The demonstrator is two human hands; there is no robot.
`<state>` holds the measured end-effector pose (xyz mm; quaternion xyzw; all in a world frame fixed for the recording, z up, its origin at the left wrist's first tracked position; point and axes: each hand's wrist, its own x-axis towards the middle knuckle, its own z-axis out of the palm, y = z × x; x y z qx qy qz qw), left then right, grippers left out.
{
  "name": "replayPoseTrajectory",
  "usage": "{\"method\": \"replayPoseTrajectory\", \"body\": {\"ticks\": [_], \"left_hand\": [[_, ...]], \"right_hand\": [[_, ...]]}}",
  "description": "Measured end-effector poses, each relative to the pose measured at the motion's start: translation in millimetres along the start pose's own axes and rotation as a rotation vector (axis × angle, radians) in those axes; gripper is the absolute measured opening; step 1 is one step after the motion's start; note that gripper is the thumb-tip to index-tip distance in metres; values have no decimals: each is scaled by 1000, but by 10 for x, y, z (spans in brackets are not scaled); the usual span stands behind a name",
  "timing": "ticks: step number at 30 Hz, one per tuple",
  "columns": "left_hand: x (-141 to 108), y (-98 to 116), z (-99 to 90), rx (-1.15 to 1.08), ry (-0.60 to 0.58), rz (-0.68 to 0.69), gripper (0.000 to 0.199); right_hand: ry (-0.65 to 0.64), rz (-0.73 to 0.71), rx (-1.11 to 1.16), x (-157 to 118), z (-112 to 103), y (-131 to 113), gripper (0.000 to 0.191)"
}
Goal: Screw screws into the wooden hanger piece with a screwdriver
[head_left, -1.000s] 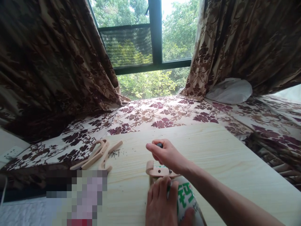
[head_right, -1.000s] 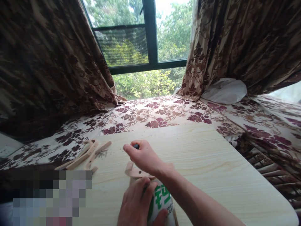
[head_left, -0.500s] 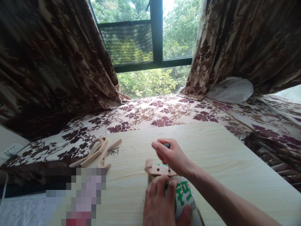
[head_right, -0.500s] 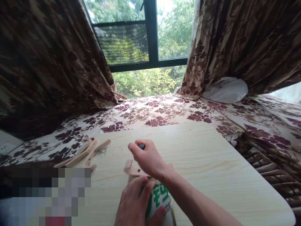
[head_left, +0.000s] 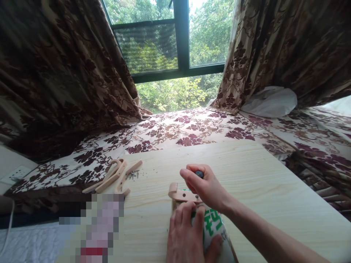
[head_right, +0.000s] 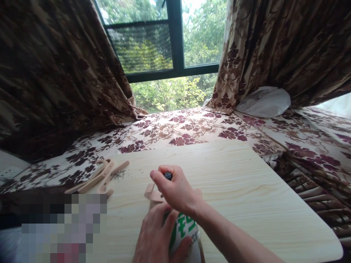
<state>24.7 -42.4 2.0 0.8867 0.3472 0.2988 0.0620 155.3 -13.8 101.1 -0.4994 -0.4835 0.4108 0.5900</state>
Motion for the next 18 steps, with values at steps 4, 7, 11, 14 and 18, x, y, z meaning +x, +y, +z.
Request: {"method": "replayPoseTrajectory", "body": {"ticks": [4, 7, 11, 14, 18], "left_hand": [[27, -67, -72, 182, 81, 214, 53], [48, -108, -123, 282, 126, 265, 57], [60, -119, -142, 337, 87, 257, 61], [52, -76, -116, 329, 84, 241, 62], [12, 22, -47, 238, 100, 90, 66]], "right_hand": [[-71, 27, 24, 29, 0, 3, 40], [-72, 6, 7, 56, -10, 23, 40], [-76, 3, 4, 70, -16, 48, 41], [-95, 6, 7, 70, -10, 43, 41], [-119, 12, 6, 67, -11, 10, 41]]}}
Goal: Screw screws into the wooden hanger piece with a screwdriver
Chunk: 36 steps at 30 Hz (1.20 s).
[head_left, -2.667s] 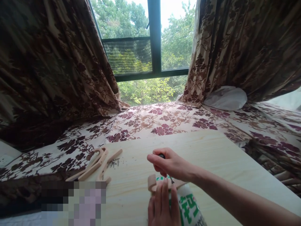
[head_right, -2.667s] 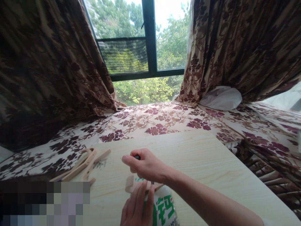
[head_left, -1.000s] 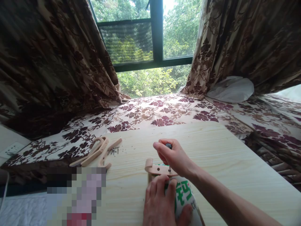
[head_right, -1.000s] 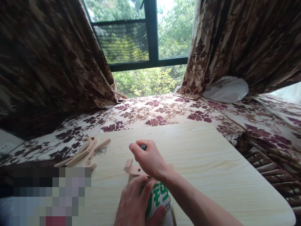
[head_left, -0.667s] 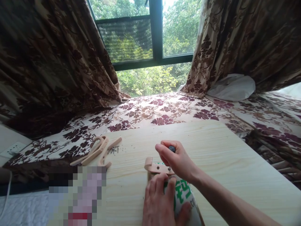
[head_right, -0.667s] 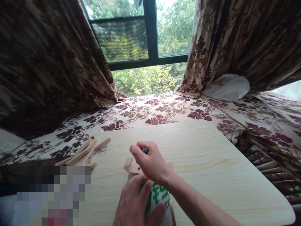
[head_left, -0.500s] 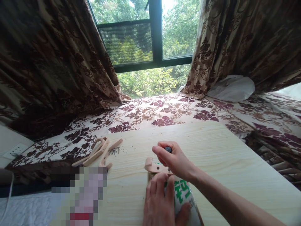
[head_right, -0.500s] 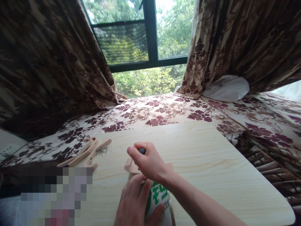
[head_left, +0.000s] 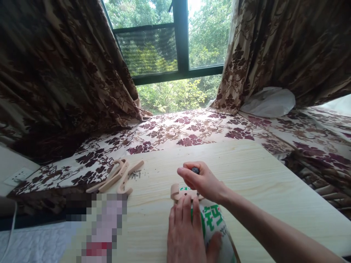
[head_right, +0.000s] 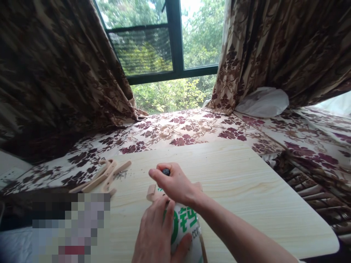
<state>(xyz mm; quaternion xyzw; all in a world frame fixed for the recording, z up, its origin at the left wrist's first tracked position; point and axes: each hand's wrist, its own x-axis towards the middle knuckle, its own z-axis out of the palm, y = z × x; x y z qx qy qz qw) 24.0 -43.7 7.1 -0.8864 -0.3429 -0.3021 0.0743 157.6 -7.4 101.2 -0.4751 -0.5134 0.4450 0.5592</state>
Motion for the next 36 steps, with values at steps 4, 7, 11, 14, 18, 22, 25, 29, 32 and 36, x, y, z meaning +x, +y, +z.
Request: {"method": "replayPoseTrajectory", "body": {"ticks": [4, 7, 11, 14, 18, 22, 25, 29, 32, 36], "left_hand": [[-34, 53, 34, -46, -29, -46, 68], [-33, 49, 38, -59, -32, -44, 69], [-6, 50, 19, -59, -29, -54, 69], [5, 61, 4, -60, -25, -65, 66], [-5, 56, -3, -63, -32, -70, 66], [-23, 29, -5, -43, -64, -41, 65], [-33, 17, -5, -35, -87, -28, 63], [-44, 11, 5, -36, -89, -36, 66], [-54, 2, 26, -52, -95, -47, 66], [-73, -18, 73, -29, -108, -50, 72]], "right_hand": [[-18, 3, 2, -14, -9, -27, 41], [-23, -6, -24, -31, -17, -39, 41], [-7, -16, -48, -53, -31, -53, 41], [11, -32, -37, -67, -41, -55, 41], [29, -46, -43, -87, -42, -45, 42], [19, -42, -62, -101, -40, -26, 42], [44, -47, -30, -109, -47, -5, 42], [87, -65, 56, -145, -71, 56, 43], [127, -95, 97, -189, -92, 154, 43], [212, -152, 224, -229, -116, 307, 45]]}}
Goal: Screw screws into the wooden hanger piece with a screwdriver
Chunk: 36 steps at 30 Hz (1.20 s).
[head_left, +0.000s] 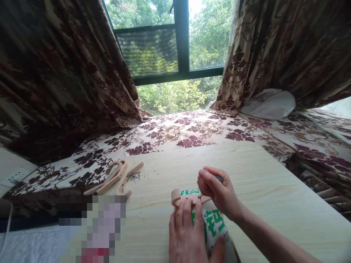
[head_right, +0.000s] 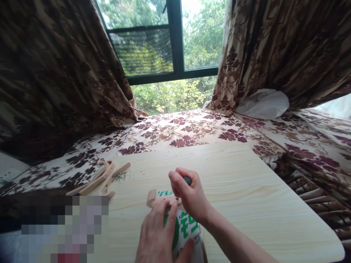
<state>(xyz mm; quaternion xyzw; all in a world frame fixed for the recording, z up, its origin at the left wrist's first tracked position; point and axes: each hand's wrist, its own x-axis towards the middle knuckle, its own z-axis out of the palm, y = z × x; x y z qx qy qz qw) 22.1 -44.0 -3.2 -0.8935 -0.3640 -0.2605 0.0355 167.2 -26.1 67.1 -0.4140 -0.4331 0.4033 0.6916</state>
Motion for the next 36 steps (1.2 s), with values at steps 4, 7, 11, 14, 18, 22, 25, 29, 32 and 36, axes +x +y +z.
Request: {"method": "replayPoseTrajectory", "body": {"ticks": [4, 7, 11, 14, 18, 22, 25, 29, 32, 36], "left_hand": [[-3, -25, 36, 46, 19, 25, 77], [9, -42, 35, 67, 36, 64, 77], [23, -58, 32, 60, 45, 82, 73], [29, -72, 43, 53, 53, 84, 72], [39, -80, 45, 64, 55, 97, 71], [37, -69, 43, 64, 64, 81, 68], [19, -75, 65, 76, 67, 87, 71], [-6, -111, 113, 90, 78, 103, 74], [-7, -133, 131, 102, 96, 115, 75], [9, -132, 120, 133, 105, 125, 75]], "right_hand": [[-5, 14, 31, 15, -4, 10, 44], [-62, 58, -86, 66, 43, -72, 44], [-118, 96, -135, 143, 108, -162, 44], [-151, 115, -162, 179, 129, -182, 44], [-174, 121, -226, 207, 141, -186, 44], [-219, 130, -335, 268, 128, -212, 38], [-295, 105, -500, 338, 87, -270, 31], [-346, -14, -818, 427, 5, -391, 20], [-409, -108, -1015, 475, -37, -493, 12], [-551, -195, -1161, 498, -32, -618, 8]]}}
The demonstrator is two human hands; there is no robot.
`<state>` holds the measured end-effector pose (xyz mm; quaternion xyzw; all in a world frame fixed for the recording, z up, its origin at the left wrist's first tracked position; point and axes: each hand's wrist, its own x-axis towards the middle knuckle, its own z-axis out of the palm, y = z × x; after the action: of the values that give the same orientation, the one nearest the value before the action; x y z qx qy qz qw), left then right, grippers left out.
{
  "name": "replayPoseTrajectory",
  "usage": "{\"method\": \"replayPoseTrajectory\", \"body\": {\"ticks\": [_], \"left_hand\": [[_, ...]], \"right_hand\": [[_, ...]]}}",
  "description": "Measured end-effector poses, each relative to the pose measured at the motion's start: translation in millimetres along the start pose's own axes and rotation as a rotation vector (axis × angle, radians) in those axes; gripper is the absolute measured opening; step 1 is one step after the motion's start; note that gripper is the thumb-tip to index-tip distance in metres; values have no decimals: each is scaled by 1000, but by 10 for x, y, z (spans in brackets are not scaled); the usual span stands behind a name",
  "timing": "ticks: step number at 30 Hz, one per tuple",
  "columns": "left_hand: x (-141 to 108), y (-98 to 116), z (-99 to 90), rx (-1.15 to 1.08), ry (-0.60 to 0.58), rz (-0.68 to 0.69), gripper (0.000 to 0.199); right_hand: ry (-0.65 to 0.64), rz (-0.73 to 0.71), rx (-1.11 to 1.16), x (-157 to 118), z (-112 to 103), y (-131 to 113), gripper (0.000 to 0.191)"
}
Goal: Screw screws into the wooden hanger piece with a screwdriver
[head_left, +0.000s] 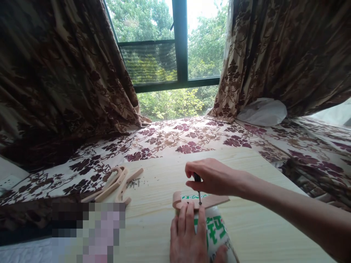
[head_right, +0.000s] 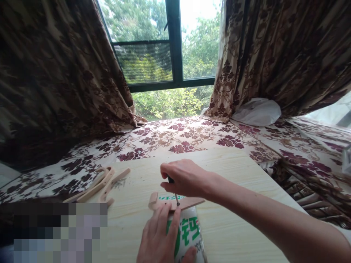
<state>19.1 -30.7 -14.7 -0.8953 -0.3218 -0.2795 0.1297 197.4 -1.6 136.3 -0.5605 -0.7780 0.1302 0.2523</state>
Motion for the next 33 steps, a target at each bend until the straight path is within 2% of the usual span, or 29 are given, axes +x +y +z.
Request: {"method": "replayPoseTrajectory", "body": {"ticks": [3, 6, 14, 22, 27, 33], "left_hand": [[12, 8, -10, 33, -15, -2, 75], [17, 15, -9, 54, -18, -5, 74], [-6, 23, 14, 16, 1, -19, 73], [-19, 69, 33, 8, -1, -56, 78], [-69, 87, 61, 34, -64, -100, 79], [18, 35, 83, -90, -40, -134, 76]], "right_hand": [[-96, -77, -211, 5, -45, -66, 6], [-148, -103, -354, 11, -50, -112, 13], [-129, -74, -367, 11, -19, -80, 12], [-271, -80, -367, 43, -186, -132, 14], [-264, -111, -356, 85, -177, -117, 9], [-273, -112, -381, 199, -171, -121, 7]]}}
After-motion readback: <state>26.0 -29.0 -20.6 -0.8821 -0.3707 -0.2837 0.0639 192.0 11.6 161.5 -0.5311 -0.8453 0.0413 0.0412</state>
